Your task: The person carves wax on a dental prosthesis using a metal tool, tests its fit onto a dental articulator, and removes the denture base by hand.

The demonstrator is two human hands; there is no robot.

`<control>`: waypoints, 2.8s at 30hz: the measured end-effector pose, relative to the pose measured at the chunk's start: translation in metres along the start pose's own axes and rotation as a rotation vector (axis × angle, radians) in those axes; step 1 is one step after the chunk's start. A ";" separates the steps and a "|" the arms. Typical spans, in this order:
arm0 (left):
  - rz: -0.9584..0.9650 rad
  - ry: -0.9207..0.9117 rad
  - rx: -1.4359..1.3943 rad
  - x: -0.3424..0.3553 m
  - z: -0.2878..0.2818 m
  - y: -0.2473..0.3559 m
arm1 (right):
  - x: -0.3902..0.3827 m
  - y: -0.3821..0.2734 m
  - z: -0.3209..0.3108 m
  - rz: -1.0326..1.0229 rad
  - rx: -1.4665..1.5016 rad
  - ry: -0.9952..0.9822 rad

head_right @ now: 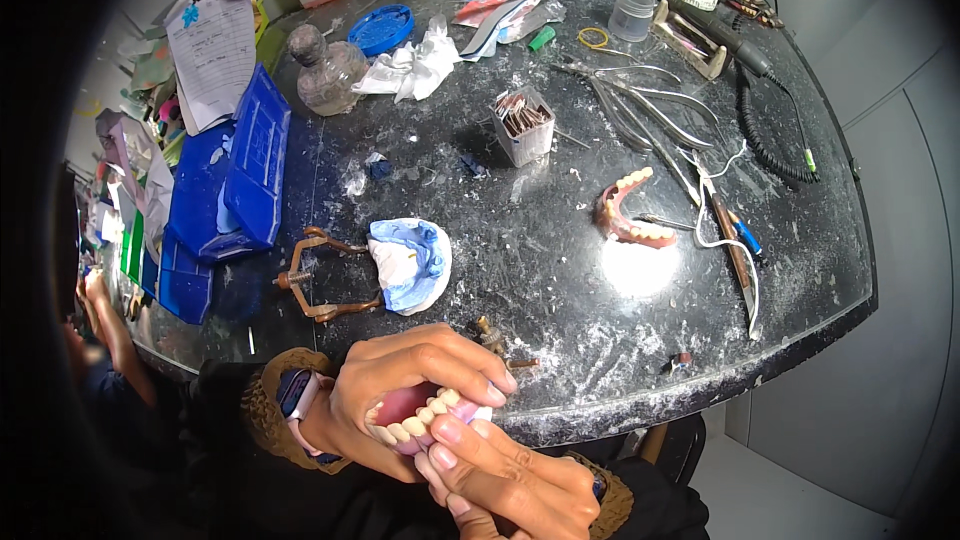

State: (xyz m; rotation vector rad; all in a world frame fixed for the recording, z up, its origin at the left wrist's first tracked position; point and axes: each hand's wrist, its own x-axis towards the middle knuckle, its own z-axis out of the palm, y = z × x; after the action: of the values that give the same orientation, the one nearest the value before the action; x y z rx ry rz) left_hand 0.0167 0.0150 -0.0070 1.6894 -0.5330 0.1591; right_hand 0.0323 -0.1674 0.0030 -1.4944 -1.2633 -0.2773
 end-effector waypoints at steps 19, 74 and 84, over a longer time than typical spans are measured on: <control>-0.019 0.067 0.038 -0.005 0.007 0.002 | 0.008 -0.007 0.018 0.037 -0.031 0.237; -0.045 0.097 0.150 -0.009 0.008 0.005 | 0.009 0.007 0.005 -0.083 0.008 0.082; -0.034 0.083 0.210 -0.009 0.009 0.005 | 0.004 0.008 0.025 -0.141 -0.098 0.283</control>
State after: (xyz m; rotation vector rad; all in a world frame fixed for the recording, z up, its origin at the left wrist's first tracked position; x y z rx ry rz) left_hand 0.0051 0.0086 -0.0081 1.8862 -0.4373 0.2673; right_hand 0.0296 -0.1433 -0.0077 -1.3933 -1.1399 -0.6298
